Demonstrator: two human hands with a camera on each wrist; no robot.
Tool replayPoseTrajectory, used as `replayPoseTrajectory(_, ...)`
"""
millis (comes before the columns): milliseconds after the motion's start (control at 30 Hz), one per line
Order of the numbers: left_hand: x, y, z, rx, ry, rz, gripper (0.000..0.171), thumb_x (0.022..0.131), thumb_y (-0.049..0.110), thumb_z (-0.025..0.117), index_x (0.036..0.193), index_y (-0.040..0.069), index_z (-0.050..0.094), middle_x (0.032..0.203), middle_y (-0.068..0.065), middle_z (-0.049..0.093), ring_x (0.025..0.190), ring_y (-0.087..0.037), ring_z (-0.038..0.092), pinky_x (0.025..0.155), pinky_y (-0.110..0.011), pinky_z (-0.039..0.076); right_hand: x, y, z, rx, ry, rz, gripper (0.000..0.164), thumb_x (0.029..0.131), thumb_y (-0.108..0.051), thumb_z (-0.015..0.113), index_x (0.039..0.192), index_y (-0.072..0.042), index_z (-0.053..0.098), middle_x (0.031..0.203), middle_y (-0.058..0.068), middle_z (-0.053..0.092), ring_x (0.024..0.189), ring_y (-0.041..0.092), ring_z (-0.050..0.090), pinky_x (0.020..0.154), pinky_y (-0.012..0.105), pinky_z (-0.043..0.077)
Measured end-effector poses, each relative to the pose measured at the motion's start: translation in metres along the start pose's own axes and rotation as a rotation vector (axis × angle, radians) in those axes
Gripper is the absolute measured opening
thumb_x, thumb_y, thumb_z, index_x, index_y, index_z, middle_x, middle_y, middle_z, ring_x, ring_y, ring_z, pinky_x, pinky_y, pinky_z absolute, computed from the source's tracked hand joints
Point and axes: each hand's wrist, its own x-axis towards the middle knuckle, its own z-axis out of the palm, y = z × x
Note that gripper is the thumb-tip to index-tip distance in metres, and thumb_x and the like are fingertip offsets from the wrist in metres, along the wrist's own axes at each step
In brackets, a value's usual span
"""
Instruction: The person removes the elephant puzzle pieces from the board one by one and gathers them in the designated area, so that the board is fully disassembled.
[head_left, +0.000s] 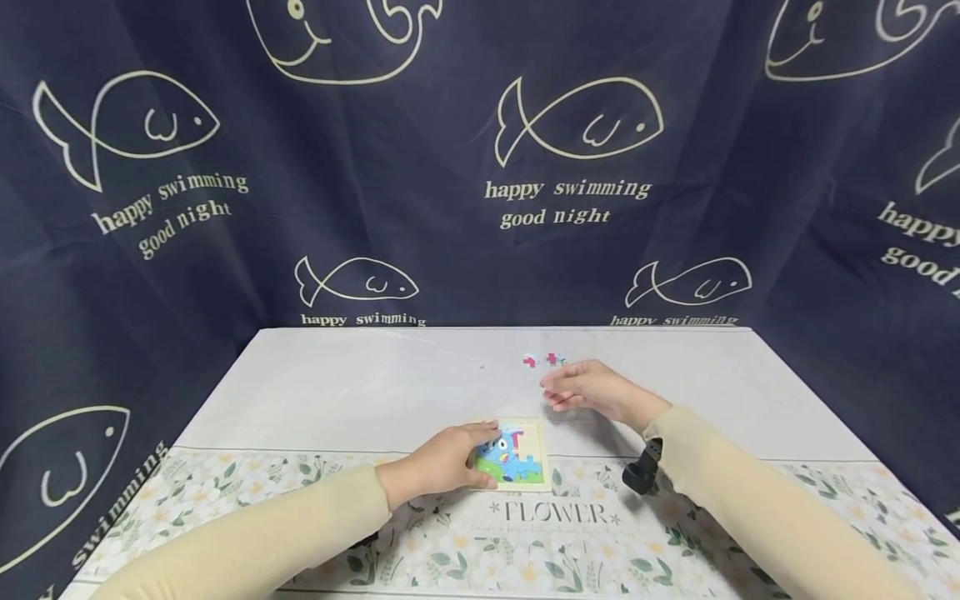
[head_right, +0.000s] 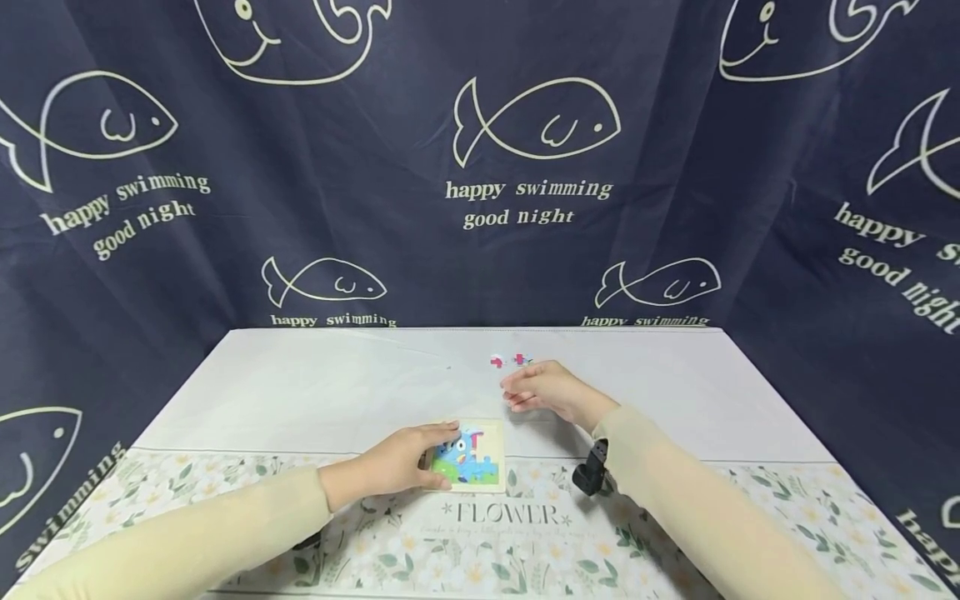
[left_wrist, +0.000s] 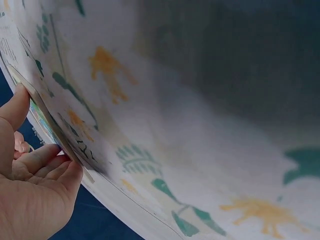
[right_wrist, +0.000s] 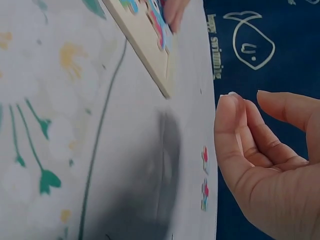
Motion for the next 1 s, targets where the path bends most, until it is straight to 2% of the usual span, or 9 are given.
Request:
replayPoseTrajectory(200,-0.002,0.0,0.0,0.003,0.0,0.003,0.072,0.082,0.036,0.076,0.142,0.005,0.049,0.154,-0.004,0.04,0.144,-0.023,0.034,0.119,-0.04,0.03,-0.008,-0.003,0.012,-0.048,-0.026,0.009,0.036,0.094,-0.002,0.059,0.121,0.021,0.053,0.098,0.021,0.071,0.079,0.015,0.07,0.082,0.032,0.061)
replayPoseTrajectory(533,-0.001,0.0,-0.002,-0.006,-0.005,-0.005,0.072,0.082,0.035,0.076,0.142,0.006,0.049,0.154,-0.003,0.039,0.144,-0.022,0.034,0.119,-0.04,0.03,-0.013,0.001,0.024,-0.107,-0.074,-0.01,0.035,0.091,-0.003,0.062,0.118,0.019,0.056,0.088,0.013,0.073,0.074,0.014,0.07,0.077,0.031,0.061)
replayPoseTrajectory(700,-0.001,-0.001,-0.002,-0.006,-0.008,-0.002,0.072,0.083,0.036,0.076,0.142,0.006,0.048,0.154,-0.004,0.039,0.144,-0.022,0.034,0.119,-0.04,0.03,-0.017,0.004,0.03,-0.131,-0.086,-0.02,0.032,0.09,-0.002,0.061,0.116,0.017,0.059,0.088,0.014,0.074,0.074,0.015,0.069,0.078,0.033,0.061)
replayPoseTrajectory(1000,-0.001,0.0,-0.002,-0.004,-0.009,0.002,0.071,0.083,0.035,0.075,0.142,0.007,0.048,0.154,-0.003,0.039,0.144,-0.022,0.035,0.119,-0.04,0.03,-0.024,0.006,0.045,-0.209,-0.106,-0.017,0.028,0.086,-0.007,0.07,0.106,0.012,0.067,0.09,0.016,0.074,0.075,0.017,0.07,0.079,0.036,0.061)
